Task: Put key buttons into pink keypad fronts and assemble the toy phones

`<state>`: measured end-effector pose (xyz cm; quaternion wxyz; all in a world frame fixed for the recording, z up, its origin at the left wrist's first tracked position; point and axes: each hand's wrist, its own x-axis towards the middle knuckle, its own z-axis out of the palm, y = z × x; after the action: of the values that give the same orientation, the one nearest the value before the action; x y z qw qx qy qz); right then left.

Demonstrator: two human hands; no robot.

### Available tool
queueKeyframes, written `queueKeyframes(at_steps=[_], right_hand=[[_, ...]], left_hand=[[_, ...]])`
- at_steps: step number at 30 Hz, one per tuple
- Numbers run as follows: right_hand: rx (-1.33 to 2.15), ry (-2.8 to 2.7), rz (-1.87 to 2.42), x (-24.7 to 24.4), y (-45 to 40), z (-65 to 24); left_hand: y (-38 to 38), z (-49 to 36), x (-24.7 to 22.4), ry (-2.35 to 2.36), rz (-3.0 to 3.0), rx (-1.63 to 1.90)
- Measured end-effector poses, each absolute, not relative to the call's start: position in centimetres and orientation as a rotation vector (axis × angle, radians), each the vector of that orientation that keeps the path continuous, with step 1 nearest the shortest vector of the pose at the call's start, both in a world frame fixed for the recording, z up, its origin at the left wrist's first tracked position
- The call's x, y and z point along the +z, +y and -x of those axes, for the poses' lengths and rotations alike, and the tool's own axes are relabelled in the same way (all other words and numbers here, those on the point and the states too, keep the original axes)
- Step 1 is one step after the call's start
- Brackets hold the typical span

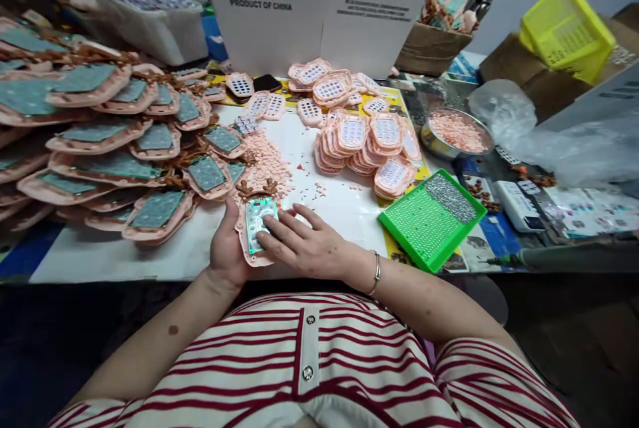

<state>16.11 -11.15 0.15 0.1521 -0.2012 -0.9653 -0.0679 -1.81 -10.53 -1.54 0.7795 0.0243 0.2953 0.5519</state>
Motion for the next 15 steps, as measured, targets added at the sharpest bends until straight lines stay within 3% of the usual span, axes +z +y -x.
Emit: queueKeyframes(at_steps=[4,10,15], right_hand=[[-0.137,-2.563,0.865,2.1,-8.2,-21.7],[-0.137,-1.576,2.158,6.2,3.7,-30.7],[0.143,-1.461,2.3,6.5,7.9,-32.0]], left_hand=[[-10.3,0.1,-1.3,0.688,-0.144,1.098],[-10.8,-1.3,-0.5,0.756,-0.21,1.043],[-11.1,-1.6,-0.7,0.747,-0.247,1.051]])
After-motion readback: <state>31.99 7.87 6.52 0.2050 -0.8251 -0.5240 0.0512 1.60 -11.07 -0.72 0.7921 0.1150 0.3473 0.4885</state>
